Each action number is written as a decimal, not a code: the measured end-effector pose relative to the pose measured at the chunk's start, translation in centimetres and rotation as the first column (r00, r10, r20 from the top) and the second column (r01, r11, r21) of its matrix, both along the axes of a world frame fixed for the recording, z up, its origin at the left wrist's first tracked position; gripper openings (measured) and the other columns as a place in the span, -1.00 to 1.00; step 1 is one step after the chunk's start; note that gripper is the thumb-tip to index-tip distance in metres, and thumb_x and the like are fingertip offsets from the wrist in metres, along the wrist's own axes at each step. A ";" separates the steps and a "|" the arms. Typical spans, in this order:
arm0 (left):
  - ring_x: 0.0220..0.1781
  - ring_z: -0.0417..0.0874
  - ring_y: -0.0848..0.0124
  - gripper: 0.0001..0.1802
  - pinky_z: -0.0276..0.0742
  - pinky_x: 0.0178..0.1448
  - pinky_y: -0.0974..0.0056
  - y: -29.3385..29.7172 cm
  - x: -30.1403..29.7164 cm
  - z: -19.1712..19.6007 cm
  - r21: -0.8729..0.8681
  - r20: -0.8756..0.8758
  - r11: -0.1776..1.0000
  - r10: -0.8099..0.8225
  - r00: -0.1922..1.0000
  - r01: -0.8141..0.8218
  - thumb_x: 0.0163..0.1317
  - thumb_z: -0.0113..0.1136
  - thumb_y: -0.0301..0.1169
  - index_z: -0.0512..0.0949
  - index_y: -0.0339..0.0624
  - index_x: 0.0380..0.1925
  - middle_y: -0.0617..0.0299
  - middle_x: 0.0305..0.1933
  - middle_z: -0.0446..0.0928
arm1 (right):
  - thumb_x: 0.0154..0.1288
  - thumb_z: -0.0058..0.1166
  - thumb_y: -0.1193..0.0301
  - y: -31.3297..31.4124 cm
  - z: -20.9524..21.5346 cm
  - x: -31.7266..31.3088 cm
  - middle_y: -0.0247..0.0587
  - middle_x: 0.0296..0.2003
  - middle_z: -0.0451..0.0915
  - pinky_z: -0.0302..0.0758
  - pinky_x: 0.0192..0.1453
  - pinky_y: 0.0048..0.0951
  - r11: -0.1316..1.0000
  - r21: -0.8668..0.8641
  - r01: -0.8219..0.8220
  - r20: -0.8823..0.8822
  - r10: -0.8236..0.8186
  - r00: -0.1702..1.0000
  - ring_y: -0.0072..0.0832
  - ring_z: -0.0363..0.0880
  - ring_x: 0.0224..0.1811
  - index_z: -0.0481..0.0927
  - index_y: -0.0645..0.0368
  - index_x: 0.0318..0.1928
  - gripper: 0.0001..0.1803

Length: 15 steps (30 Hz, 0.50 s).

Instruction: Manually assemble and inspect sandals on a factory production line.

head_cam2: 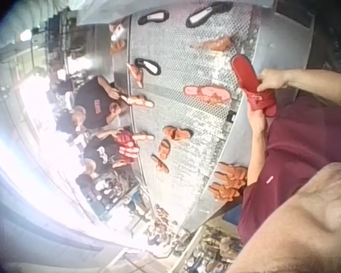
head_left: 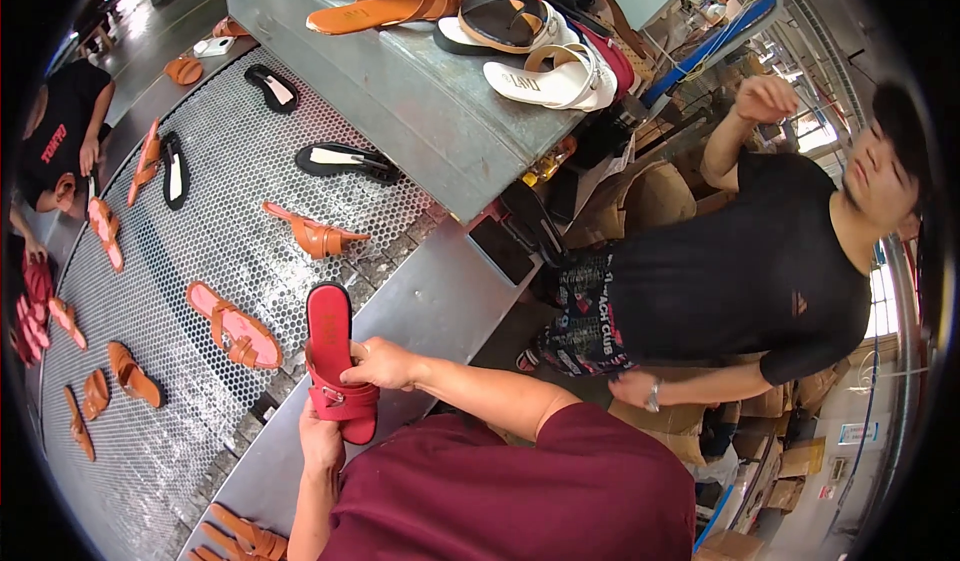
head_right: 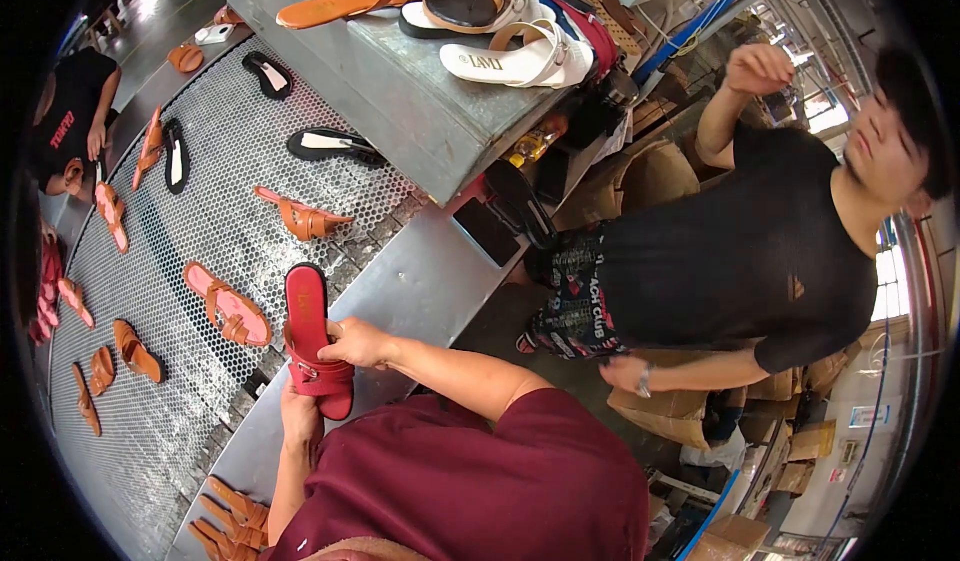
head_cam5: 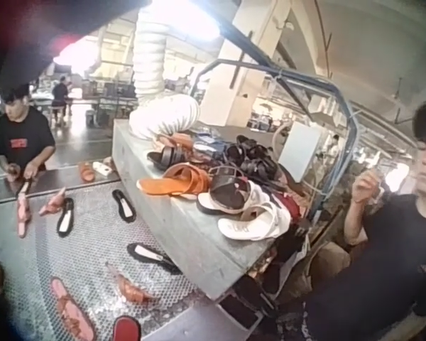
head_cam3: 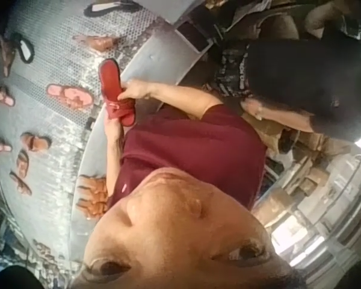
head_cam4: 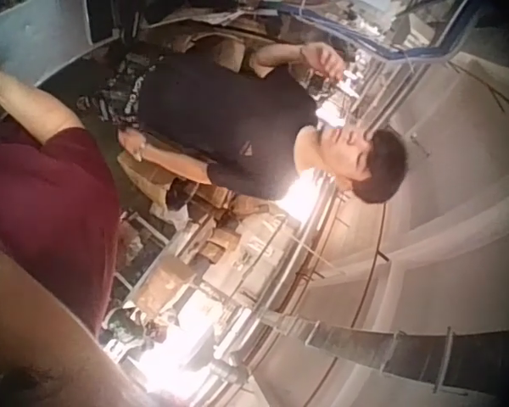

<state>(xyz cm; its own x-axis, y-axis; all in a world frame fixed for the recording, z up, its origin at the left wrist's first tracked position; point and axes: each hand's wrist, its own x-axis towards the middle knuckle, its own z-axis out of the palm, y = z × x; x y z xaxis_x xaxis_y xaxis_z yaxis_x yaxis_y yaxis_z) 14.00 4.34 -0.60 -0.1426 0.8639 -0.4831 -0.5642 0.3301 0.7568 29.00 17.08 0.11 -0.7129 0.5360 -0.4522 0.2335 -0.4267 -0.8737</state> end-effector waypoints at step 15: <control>-0.10 0.63 0.47 -0.76 0.55 0.05 0.32 1.3 1.4 0.1 -0.002 -0.054 0.999 0.053 0.997 -0.053 0.27 0.16 -0.58 0.55 -0.25 -0.05 0.23 -0.08 0.63 | 0.21 0.17 0.37 0.6 -2.1 0.7 -0.25 -0.09 0.67 0.45 0.05 -0.48 0.999 -0.002 0.037 -0.030 -0.038 0.999 -0.58 0.55 -0.09 0.53 0.05 0.19 -0.50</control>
<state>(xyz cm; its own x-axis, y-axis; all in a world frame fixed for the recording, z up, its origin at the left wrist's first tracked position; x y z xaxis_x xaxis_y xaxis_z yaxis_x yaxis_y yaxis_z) 15.45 5.67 -0.54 -0.2142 0.8526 -0.4767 -0.5390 0.3038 0.7856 29.72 17.66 -1.94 -0.7055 0.5621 -0.4317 0.1911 -0.4357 -0.8796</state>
